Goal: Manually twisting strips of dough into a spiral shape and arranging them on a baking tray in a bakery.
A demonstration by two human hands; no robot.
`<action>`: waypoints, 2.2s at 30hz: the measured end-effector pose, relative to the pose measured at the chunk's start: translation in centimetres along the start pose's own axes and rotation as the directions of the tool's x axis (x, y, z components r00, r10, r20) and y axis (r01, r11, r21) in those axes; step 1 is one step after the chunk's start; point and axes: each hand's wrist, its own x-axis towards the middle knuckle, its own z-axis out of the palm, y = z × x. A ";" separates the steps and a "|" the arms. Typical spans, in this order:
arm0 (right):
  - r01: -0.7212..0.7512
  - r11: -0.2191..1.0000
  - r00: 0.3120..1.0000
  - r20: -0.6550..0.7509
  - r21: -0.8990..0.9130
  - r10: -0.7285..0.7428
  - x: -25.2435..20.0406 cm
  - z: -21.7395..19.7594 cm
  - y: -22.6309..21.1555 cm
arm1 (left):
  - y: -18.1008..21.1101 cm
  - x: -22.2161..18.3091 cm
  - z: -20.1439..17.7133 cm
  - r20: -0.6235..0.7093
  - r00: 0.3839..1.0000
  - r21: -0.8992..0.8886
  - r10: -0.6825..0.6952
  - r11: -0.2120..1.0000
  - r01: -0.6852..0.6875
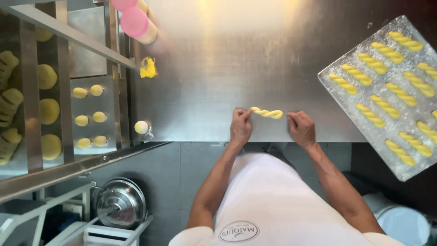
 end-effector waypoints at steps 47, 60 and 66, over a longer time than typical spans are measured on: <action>-0.429 0.891 0.874 -0.320 -0.148 0.367 -3.0 5.1 -3.9 | 1.0 4.4 -5.5 0.670 0.614 0.378 0.418 0.520 -0.766; -0.305 0.931 0.936 0.118 -0.201 0.332 1.9 2.1 -5.4 | 0.9 6.2 -4.6 0.480 0.663 0.074 0.575 0.726 -0.684; -0.248 0.921 0.940 0.153 -0.302 0.304 0.7 3.0 -4.5 | 1.4 4.0 -6.3 0.351 0.729 0.244 0.588 0.694 -0.677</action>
